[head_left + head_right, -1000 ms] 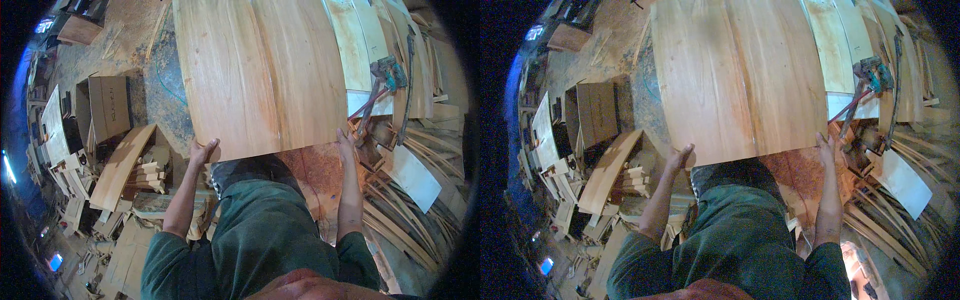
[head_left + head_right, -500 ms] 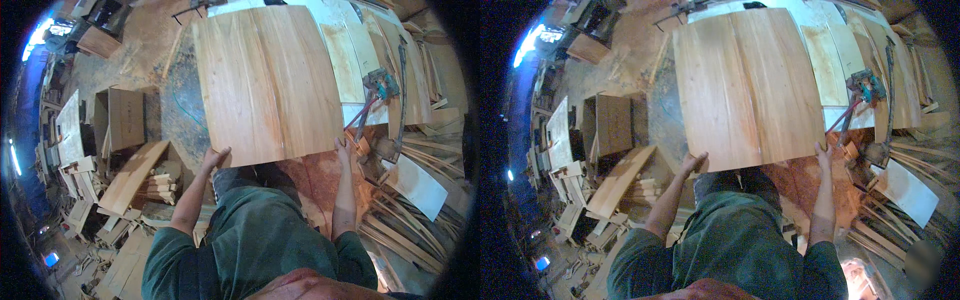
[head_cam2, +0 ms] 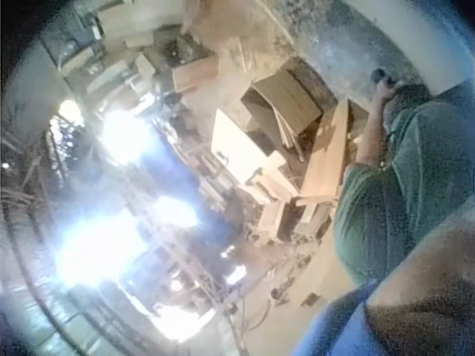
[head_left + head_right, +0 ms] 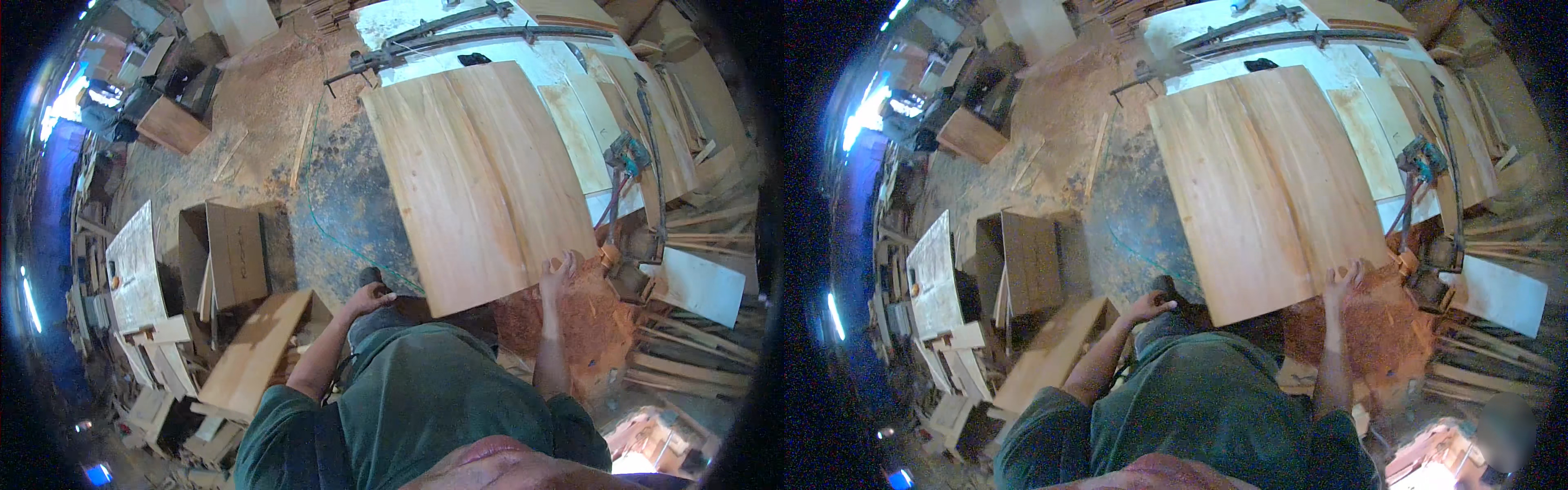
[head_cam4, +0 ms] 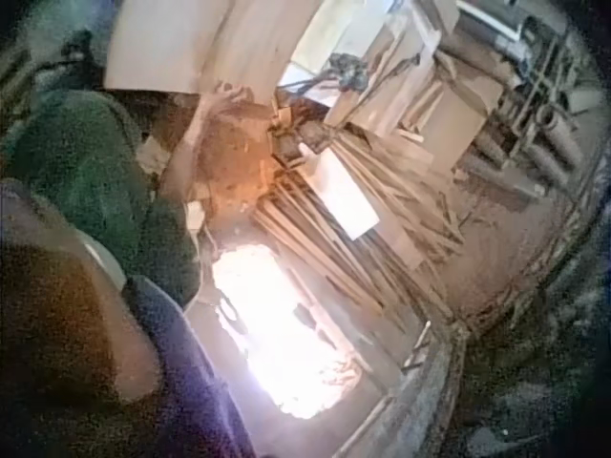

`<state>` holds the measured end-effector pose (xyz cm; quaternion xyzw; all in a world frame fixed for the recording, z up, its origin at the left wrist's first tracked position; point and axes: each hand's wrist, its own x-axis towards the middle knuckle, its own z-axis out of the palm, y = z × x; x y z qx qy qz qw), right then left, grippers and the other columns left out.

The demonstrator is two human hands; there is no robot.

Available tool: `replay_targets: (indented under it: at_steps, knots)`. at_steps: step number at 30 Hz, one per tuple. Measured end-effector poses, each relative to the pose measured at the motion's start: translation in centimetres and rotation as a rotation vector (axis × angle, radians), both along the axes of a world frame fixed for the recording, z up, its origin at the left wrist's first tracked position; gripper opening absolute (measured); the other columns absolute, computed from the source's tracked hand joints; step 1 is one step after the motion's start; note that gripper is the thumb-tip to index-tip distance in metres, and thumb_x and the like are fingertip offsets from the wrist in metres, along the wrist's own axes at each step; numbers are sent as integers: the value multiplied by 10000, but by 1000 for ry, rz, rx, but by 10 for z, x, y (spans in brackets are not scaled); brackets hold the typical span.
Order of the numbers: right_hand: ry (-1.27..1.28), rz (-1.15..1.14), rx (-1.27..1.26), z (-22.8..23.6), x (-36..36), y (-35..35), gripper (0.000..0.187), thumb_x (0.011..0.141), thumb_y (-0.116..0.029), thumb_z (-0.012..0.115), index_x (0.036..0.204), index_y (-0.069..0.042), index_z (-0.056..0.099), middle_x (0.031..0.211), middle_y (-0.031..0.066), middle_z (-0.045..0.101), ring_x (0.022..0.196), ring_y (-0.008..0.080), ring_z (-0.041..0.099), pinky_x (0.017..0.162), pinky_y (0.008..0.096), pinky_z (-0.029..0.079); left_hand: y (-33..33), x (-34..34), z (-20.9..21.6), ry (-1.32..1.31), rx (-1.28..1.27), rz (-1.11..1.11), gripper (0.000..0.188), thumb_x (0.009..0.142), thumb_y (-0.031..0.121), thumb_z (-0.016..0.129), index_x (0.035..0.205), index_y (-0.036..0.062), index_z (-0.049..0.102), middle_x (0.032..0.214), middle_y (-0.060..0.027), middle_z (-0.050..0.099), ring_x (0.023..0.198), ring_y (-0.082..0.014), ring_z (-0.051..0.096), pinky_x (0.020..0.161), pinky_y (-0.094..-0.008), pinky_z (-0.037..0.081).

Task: Applying glue to the edges of wood boards and securing them together with bar clamps.

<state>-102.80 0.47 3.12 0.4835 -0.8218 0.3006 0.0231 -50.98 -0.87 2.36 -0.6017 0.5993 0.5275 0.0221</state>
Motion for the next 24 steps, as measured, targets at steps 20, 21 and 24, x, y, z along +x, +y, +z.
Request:
replay_targets:
  at_steps: [20,21,24]
  knots:
    - [-145,92,-195,58,219,-390,336,847,-240,701,1107,-44,616,1101,172,634,1060,344,587,918,435,467,-19,476,-9,-491,139,190,419,839,380,696,1048,17,719,1013,-192,712,981,-307,682,859,-406,509]
    - [-151,103,-205,58,216,-417,329,849,-236,697,1107,-48,619,1118,172,629,1064,349,585,921,437,469,-54,451,11,-483,120,143,407,853,361,688,1077,23,708,1024,-205,707,982,-337,678,871,-422,509]
    - [-184,64,-180,41,187,-509,329,854,-241,690,1112,-48,623,1171,176,608,1093,358,575,932,443,470,-141,411,31,-510,186,245,397,868,353,678,1103,34,699,1016,-197,711,971,-334,682,864,-414,517]
